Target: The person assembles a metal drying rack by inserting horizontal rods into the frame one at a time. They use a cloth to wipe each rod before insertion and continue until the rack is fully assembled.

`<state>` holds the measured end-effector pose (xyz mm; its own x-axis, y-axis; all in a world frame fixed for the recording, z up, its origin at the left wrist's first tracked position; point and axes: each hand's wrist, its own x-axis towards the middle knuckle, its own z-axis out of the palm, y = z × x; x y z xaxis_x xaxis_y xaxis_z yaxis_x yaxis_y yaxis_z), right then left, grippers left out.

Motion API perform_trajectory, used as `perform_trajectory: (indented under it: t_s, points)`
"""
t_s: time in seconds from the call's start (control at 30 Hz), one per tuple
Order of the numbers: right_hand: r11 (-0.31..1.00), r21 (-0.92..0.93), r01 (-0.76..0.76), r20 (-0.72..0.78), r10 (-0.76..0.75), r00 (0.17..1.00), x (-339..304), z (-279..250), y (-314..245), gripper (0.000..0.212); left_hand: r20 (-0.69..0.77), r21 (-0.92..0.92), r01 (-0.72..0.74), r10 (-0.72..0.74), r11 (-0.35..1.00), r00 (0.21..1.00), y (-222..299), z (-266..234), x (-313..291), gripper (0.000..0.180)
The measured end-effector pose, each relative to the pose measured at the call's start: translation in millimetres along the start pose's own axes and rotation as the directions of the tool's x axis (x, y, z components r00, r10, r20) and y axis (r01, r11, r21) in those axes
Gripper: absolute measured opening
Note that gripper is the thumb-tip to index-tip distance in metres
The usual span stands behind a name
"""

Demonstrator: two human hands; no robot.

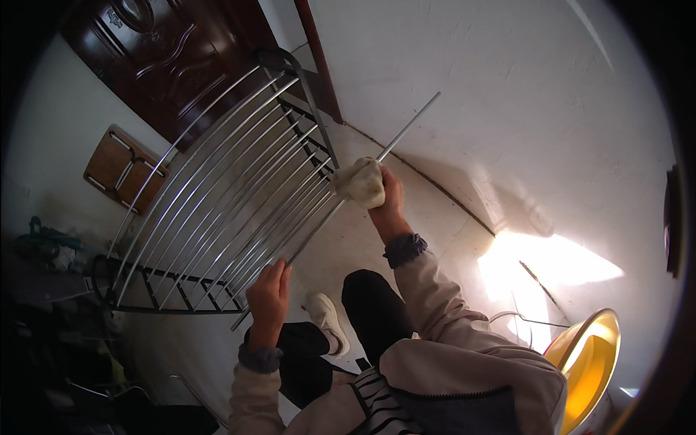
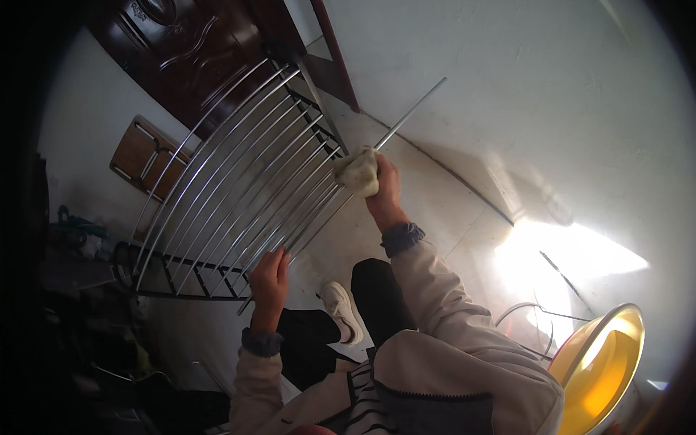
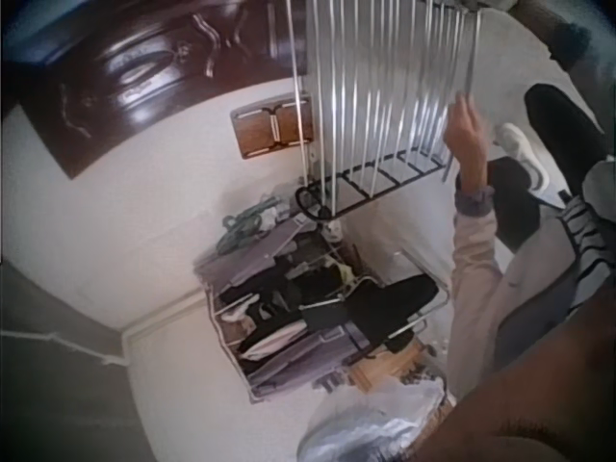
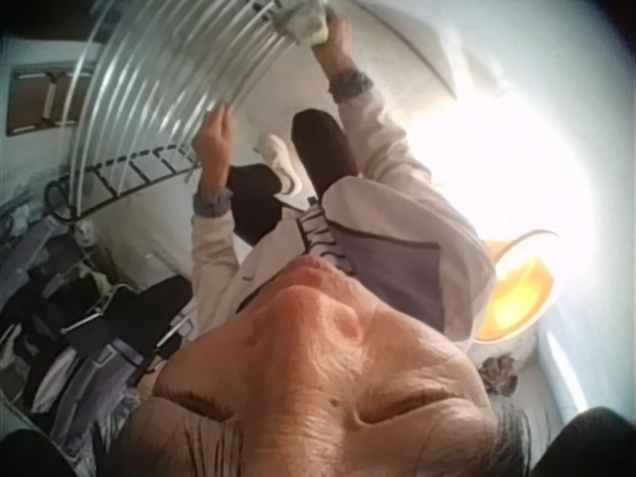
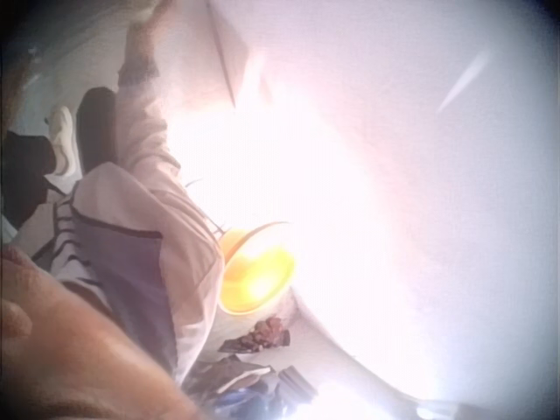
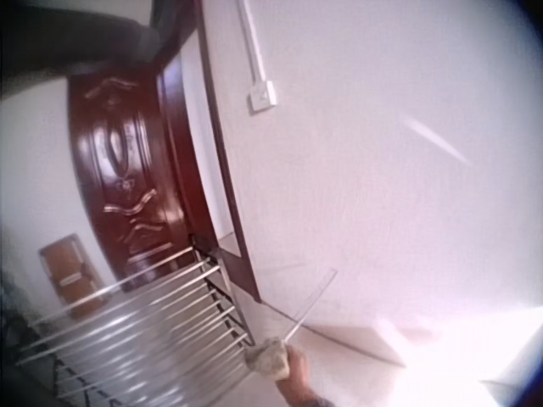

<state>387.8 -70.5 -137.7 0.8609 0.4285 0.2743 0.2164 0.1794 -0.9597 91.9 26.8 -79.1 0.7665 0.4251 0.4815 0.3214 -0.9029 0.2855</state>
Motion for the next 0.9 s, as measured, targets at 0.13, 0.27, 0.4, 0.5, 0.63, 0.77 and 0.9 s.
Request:
perform_trajectory:
  t_s: [0.13, 0.27, 0.4, 0.5, 0.63, 0.77, 0.9]
  points:
    - [0.967, 0.244, -0.077, -0.033, 0.087, 0.996, 1.5, 2.4, 8.5, 0.037, 0.023, 0.008, 0.030, -0.031, 1.000, 0.999, -0.8, 1.4, -4.2, 0.017]
    - [0.786, 0.562, -0.258, 0.057, 0.274, 0.960, -33.9, 41.8, 8.7, 0.040, -0.001, 0.015, 0.027, -0.027, 1.000, 1.000, -1.9, 4.5, -0.4, 0.018]
    - [0.515, 0.726, -0.456, 0.227, 0.447, 0.865, -26.5, 40.9, 1.6, 0.040, -0.017, -0.046, 0.008, -0.008, 0.999, 1.000, -9.5, -1.7, 2.7, 0.017]
    - [0.977, 0.209, -0.044, -0.038, 0.053, 0.998, -7.2, 18.0, -3.9, 0.035, 0.026, -0.077, 0.033, -0.031, 0.996, 0.999, -20.8, -9.2, 1.7, 0.018]
    - [0.867, 0.471, -0.161, 0.013, 0.175, 0.984, 9.5, 20.8, -4.7, 0.049, 0.041, -0.109, 0.067, -0.063, 0.992, 0.997, -38.1, -12.8, 0.8, 0.017]
    - [0.951, 0.263, -0.163, 0.071, 0.149, 0.986, -9.5, 54.1, -5.9, 0.043, 0.021, -0.173, 0.059, -0.056, 0.983, 0.998, -55.3, 0.3, 13.5, 0.018]
    - [0.973, 0.116, -0.197, 0.018, 0.197, 0.980, -32.1, 88.1, -17.1, 0.029, 0.059, -0.298, 0.034, -0.017, 0.954, 0.998, -72.2, 14.8, 44.8, 0.018]
